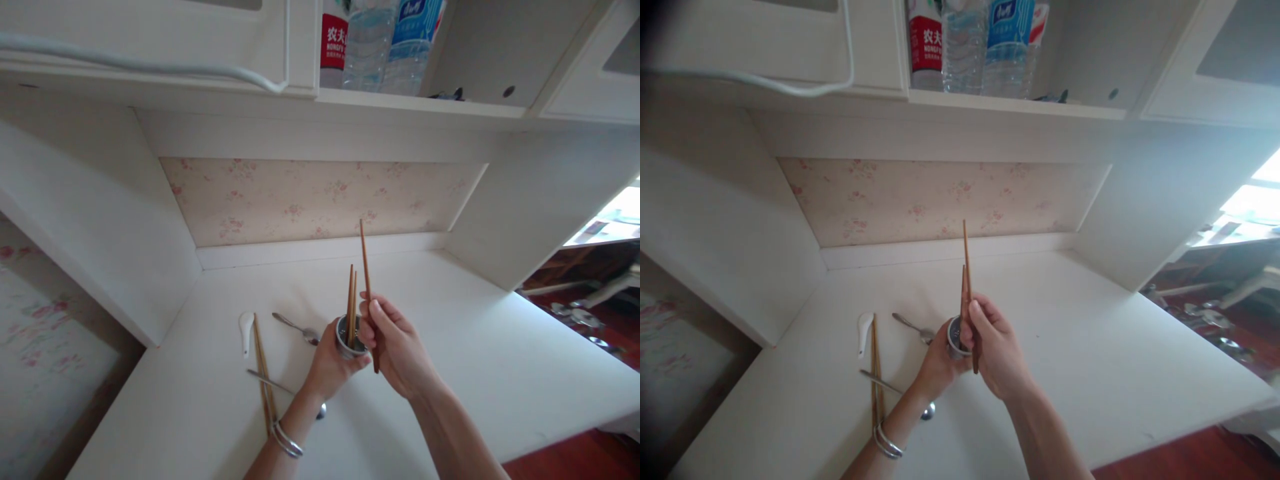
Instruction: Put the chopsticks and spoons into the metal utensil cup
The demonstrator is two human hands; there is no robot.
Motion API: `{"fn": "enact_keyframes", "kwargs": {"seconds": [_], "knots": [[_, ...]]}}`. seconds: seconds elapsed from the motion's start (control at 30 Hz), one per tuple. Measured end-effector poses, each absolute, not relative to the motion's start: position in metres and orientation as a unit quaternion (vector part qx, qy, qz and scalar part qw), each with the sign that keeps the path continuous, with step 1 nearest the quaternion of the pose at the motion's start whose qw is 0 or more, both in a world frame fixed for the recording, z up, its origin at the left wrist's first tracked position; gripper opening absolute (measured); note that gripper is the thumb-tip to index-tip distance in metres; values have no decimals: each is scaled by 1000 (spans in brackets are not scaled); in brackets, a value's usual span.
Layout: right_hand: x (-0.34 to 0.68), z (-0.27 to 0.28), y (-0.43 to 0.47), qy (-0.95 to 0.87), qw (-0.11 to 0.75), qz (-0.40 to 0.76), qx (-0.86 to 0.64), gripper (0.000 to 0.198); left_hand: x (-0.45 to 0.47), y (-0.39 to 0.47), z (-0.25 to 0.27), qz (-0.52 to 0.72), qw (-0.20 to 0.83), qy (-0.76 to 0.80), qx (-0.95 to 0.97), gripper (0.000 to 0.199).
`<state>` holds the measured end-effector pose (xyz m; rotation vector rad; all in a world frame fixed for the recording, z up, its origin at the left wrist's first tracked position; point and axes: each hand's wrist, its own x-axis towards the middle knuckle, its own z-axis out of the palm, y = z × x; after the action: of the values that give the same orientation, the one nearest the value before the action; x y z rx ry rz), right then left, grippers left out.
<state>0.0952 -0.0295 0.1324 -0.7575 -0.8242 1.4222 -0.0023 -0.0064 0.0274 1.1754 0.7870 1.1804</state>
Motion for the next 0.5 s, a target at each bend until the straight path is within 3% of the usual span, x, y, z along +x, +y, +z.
{"fn": "enact_keyframes", "kwargs": {"seconds": [0.2,0.33,0.5], "knots": [[129,113,-2,-388,695,432,-424,22,-4,-9,26,518,570,358,528,69],[140,87,12,-443,637,350,-525,30,-4,-8,25,517,566,362,530,70],[135,59,17,-486,551,350,-580,34,-1,-8,25,524,570,355,523,71]]}}
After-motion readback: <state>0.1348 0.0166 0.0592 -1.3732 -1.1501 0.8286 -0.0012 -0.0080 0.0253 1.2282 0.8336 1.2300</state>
